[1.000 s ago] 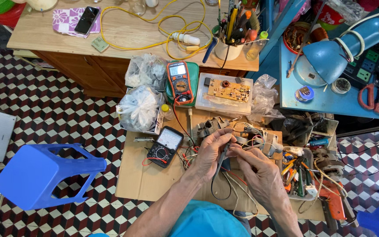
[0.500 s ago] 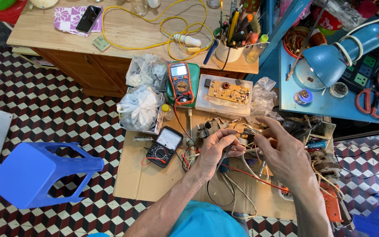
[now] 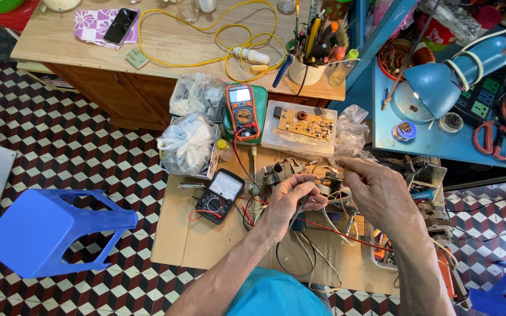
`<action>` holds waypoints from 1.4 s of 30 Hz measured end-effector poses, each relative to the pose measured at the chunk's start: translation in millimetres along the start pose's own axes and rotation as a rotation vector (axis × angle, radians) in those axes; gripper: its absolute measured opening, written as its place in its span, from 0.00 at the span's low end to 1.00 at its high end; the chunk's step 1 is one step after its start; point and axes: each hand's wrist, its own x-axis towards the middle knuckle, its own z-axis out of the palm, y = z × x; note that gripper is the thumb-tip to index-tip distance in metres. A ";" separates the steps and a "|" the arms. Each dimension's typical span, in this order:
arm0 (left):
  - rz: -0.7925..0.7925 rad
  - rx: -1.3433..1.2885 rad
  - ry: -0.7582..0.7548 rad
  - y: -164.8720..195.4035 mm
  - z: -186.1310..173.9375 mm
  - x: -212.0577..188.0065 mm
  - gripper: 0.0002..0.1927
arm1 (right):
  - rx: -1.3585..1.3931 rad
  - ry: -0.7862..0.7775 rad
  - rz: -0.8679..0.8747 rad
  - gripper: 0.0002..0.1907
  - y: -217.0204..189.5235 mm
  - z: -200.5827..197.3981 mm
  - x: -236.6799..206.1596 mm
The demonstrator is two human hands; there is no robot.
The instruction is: The person works at a cluttered repair bench on a small electric motor, handling its wires and using multimeter test probes on the motor's terminals. They pick up pliers to work on the wiring, then hold a measuring tape against the motor to measure it.
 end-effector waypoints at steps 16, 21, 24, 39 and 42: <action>-0.008 -0.001 0.041 6.4 -4.7 -0.1 0.14 | 0.109 0.018 0.027 0.17 -7.5 -3.0 2.3; 0.003 0.000 0.040 6.6 -5.1 -0.8 0.14 | 0.077 -0.053 0.044 0.19 -18.8 -10.3 0.2; 0.017 0.002 0.036 6.0 -4.9 -0.9 0.14 | 0.032 -0.128 0.025 0.19 -24.9 -14.1 1.9; 0.012 -0.013 0.025 7.2 -4.0 -4.0 0.15 | -0.138 -0.144 0.001 0.15 -22.7 -8.3 19.7; 0.012 -0.013 0.028 7.0 -4.8 -3.3 0.15 | -0.099 -0.129 0.008 0.16 -21.1 -8.1 18.6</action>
